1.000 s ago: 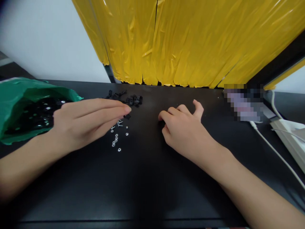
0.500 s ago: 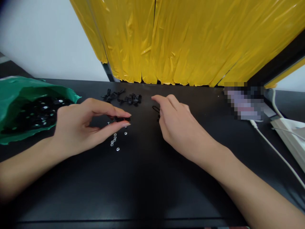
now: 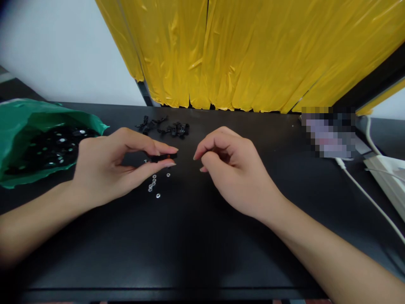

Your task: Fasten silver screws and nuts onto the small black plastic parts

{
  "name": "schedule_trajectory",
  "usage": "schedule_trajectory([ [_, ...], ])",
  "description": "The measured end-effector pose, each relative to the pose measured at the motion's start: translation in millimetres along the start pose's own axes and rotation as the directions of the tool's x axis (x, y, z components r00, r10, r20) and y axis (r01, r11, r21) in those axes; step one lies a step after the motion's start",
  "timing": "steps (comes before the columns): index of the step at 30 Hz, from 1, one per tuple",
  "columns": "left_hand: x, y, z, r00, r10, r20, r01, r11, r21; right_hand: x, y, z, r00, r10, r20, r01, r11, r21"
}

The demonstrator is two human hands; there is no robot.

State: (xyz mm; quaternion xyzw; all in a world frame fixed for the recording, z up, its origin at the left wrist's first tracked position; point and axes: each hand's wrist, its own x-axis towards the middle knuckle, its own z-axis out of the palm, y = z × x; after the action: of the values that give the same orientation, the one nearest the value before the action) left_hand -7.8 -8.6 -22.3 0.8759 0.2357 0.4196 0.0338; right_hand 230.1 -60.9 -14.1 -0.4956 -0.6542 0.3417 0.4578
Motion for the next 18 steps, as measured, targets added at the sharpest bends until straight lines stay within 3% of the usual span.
schedule_trajectory([
  [4, 0.1, 3.0, 1.3, 0.994, -0.103, 0.034, 0.107, 0.977, -0.186, 1.7, 0.4, -1.2, 0.985, 0.151, 0.087, -0.165, 0.969, 0.181],
  [8, -1.9, 6.3, 5.0, 0.955, -0.279, 0.097, 0.296, 0.898, -0.326, 2.7, -0.6, -2.2, 0.980, 0.140, 0.142, -0.174, 0.949, 0.262],
  [12, -3.9, 6.4, 8.8, 0.939, -0.332, 0.093, 0.343, 0.872, -0.349, 1.3, -6.0, -1.3, 0.980, 0.129, 0.149, -0.155, 0.971, 0.183],
  [18, -2.8, 9.7, 9.2, 0.946, -0.305, 0.109, 0.323, 0.863, -0.389, -4.4, -10.8, 5.9, 0.982, 0.099, 0.158, -0.098, 0.995, -0.016],
])
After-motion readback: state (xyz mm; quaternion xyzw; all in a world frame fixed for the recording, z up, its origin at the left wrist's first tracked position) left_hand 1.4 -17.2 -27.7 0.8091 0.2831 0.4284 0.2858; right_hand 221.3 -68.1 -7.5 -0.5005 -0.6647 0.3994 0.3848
